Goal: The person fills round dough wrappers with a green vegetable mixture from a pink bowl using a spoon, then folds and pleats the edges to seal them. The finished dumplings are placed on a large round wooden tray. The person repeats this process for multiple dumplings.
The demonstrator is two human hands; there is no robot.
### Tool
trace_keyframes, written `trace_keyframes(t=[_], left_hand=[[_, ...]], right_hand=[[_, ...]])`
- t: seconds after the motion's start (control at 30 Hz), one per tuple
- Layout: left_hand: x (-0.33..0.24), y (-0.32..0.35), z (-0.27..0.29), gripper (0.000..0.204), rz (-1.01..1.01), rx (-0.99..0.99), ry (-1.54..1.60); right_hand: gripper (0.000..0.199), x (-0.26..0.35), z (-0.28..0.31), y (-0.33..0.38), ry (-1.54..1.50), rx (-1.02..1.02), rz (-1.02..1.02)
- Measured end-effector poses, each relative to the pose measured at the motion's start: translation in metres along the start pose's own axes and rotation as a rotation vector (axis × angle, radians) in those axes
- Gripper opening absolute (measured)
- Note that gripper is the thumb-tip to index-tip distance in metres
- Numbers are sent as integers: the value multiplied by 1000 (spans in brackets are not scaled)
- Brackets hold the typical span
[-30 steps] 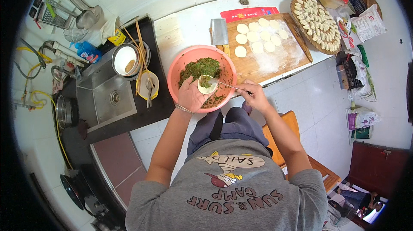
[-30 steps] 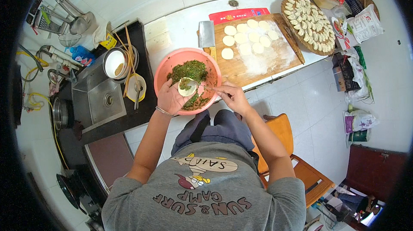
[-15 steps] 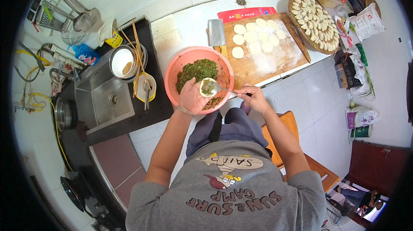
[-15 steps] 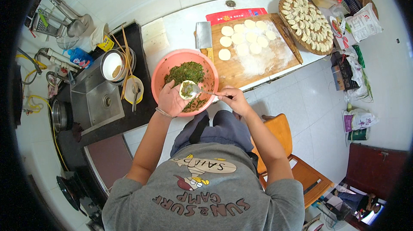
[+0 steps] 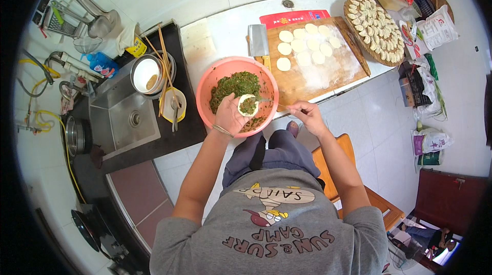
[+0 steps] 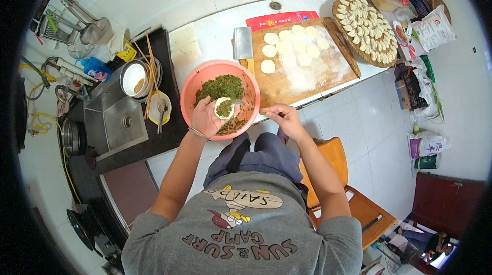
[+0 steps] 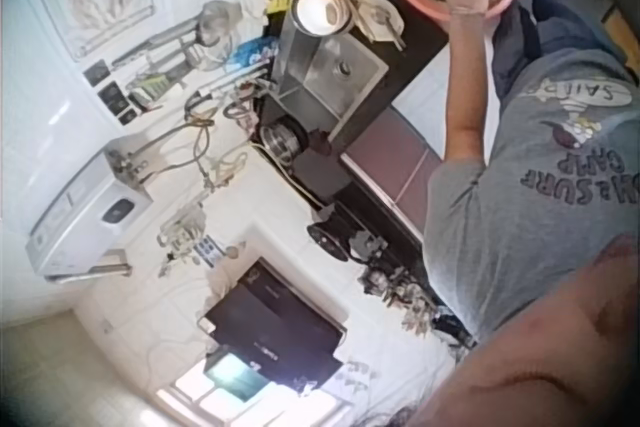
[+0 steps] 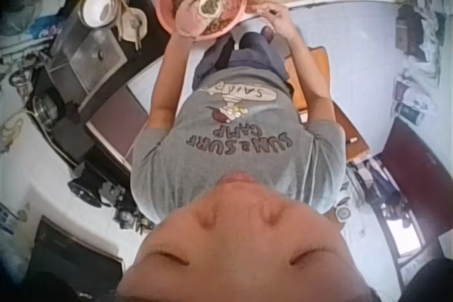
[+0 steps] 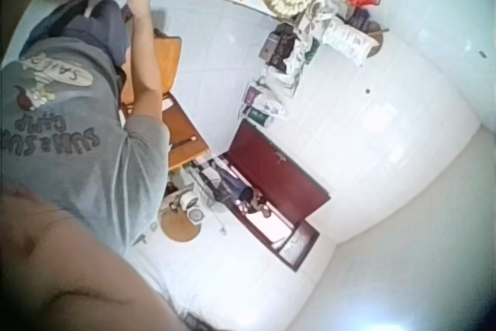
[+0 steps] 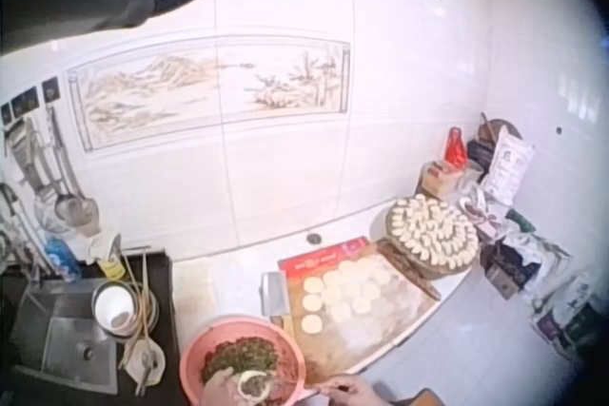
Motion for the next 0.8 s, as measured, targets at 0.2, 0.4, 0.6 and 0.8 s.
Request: trace_keyframes(t=[0.2,0.4,0.6,0.8], left_hand=[[0,2,-10,54,-3,14,-36],[-1,0,-17,53,-5,-36,-52],[-1,2,-19,60,-11,-78,-111],[2,3,-10,55,51,-87,-83]], right_hand=[[16,13,-15,-2,219,34,108],[18,28,-11,-4,239,15,138],[21,44,-22,-10,431,105,280],[24,45,-21,-14,622,140,365]])
Point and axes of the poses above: each hand's wrist, its own y-axis away from the middle knuckle, its own z-axis out of the back of the hand, x = y × z, the point moved 2 cm from there along -y, towards the middle knuckle, and after that the axes turned 11 degrees about -y, right-handed, at the moved point
